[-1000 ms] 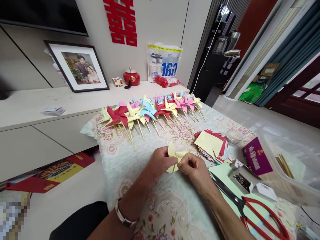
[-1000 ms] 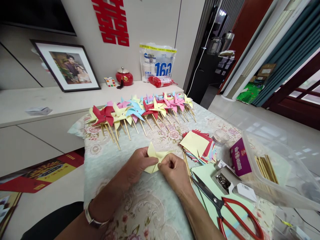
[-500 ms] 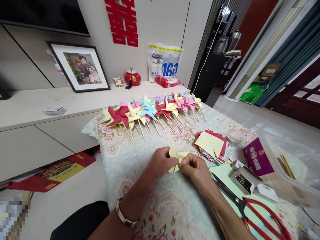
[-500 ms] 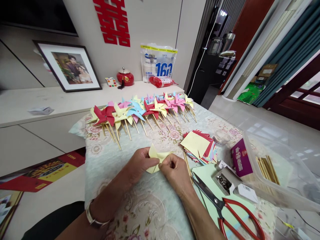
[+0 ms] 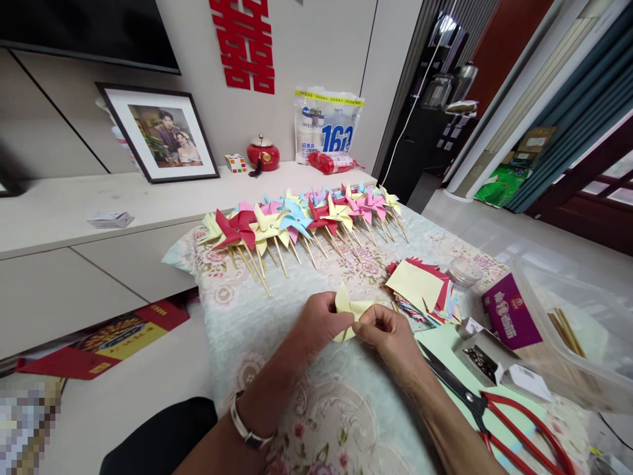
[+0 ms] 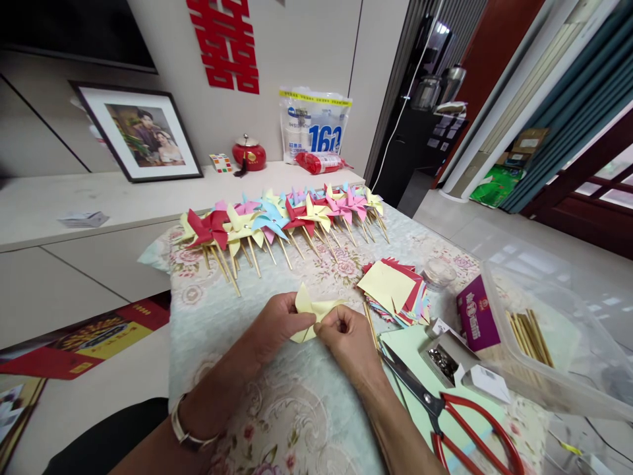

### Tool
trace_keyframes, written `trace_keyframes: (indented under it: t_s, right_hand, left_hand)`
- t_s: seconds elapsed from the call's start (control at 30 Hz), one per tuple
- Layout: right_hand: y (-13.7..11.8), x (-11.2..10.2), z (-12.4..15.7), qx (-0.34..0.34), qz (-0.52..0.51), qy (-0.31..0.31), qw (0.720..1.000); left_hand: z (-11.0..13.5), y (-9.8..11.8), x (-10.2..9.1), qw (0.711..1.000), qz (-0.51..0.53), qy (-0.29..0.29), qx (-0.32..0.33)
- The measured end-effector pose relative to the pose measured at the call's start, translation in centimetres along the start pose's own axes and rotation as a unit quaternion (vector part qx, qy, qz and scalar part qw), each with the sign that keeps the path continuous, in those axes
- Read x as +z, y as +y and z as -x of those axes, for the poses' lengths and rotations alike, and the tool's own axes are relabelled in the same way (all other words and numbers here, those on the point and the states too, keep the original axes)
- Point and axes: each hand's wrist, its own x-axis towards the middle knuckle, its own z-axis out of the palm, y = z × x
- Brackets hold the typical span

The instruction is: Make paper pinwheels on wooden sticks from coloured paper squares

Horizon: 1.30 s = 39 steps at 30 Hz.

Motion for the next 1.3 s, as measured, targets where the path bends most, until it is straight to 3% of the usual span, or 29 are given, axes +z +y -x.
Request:
trace_keyframes:
  t_s: [0.3, 0.37, 0.47, 0.53, 0.6, 0.73, 0.83, 1.03, 1.3]
  right_hand:
    - [-0.6, -0.7, 0.0, -0.018, -0.002, -0.021, 1.000]
    - [-0.7, -1.3, 0.0, -0.047, -0.012, 0.013, 0.999]
    - [-0.9, -2.2, -0.2, -0.109, -0.054, 0.119, 0.985]
    - [-1.0, -2.6, -0.2, -0.140, -0.078, 0.143, 0.977]
    - [-1.1, -2.7, -0.1, -0.143, -0.090, 0.095, 0.981]
    - [-1.4, -2.2, 0.2, -0.087, -0.090, -0.074, 0.989]
    - [-1.6, -1.9, 0.6, -0.064, -0.055, -0.131, 0.988]
    - [-2.3, -1.5, 1.1, -0.080, 0.075, -0.125, 0.986]
    - [-1.7, -1.2, 1.0, -0.092, 0.132, -0.101, 0.982]
  left_hand:
    - [0.0, 0.1, -0.5, 1.000, 0.027, -0.011, -0.002]
    - [-0.1, 0.1, -0.9, 0.999, 0.036, -0.016, -0.007]
    - [-0.1, 0.2, -1.7, 0.999, 0.031, -0.032, -0.021]
    - [0.0, 0.3, -2.1, 0.998, 0.004, -0.061, -0.029]
    - [0.1, 0.3, -2.3, 0.994, -0.027, -0.096, -0.038]
    - [0.4, 0.4, -2.3, 0.987, -0.079, -0.132, -0.042]
    - [0.6, 0.6, -2.2, 0.982, -0.117, -0.139, -0.040]
    - [1.2, 0.7, -1.8, 0.975, -0.173, -0.142, 0.000]
    - [0.8, 0.0, -1.7, 0.973, -0.145, -0.178, 0.028]
